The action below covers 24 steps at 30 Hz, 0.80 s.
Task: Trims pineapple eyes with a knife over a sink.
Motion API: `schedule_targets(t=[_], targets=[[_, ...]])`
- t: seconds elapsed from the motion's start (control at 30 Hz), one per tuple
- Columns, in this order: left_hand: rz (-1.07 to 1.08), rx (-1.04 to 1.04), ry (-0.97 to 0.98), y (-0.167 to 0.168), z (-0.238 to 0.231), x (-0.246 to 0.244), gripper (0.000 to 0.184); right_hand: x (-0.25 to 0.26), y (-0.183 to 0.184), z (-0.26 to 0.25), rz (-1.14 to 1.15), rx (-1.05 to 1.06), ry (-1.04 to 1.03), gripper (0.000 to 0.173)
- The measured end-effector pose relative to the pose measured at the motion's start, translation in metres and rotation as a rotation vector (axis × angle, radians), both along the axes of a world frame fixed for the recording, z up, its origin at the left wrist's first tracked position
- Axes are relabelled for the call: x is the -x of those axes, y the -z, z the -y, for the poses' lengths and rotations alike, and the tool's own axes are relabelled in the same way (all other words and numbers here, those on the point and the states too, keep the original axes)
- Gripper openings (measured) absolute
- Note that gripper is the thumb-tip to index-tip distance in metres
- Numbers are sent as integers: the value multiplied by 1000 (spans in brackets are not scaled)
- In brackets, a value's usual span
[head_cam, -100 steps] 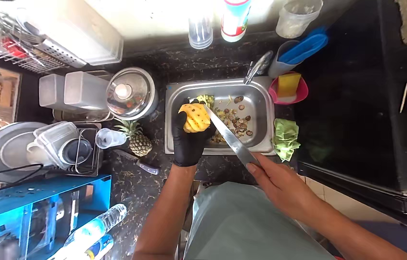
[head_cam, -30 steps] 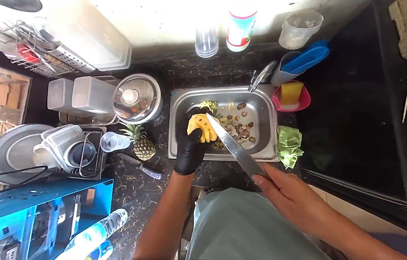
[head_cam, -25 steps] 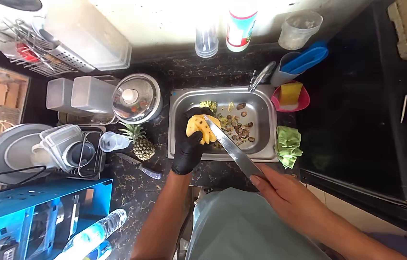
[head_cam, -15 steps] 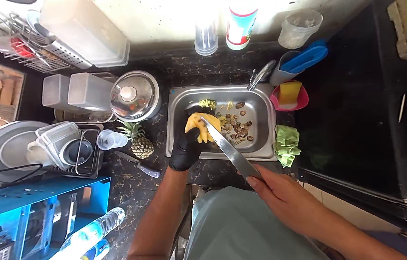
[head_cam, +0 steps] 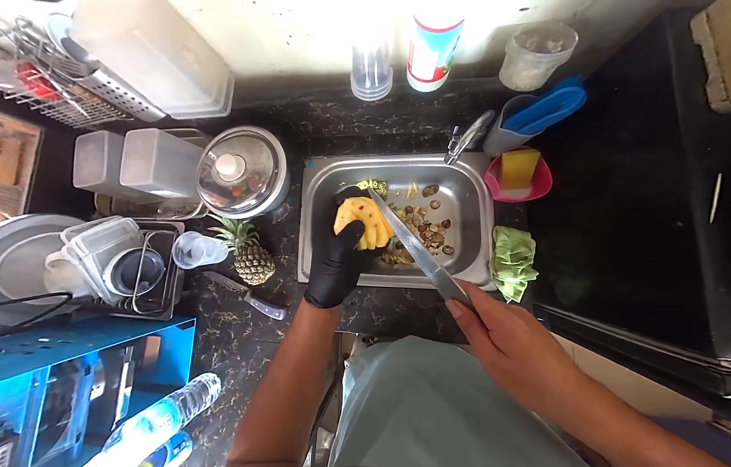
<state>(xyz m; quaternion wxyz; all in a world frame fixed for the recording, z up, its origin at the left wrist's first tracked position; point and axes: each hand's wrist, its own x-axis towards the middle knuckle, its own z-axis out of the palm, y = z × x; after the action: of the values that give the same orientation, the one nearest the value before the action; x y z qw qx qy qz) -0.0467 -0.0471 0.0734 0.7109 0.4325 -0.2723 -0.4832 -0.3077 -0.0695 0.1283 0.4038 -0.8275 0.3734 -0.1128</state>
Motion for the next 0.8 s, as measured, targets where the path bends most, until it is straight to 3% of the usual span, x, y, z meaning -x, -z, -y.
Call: schedule_targets(t=[0.2,0.33,0.67,0.8], targets=[[5,-2,-33,-15,1,2,64,-1,8,-1,-37,154,-23,40],[171,-2,-63,-7,0,10,64,-5,11,-3,-80,235,0,39],[167,-16,-72,-1,1,7,61,-8,5,5,-159,330,69,40],[205,-15,40,-4,-2,-18,64,8,-7,17,-84,66,19,39]])
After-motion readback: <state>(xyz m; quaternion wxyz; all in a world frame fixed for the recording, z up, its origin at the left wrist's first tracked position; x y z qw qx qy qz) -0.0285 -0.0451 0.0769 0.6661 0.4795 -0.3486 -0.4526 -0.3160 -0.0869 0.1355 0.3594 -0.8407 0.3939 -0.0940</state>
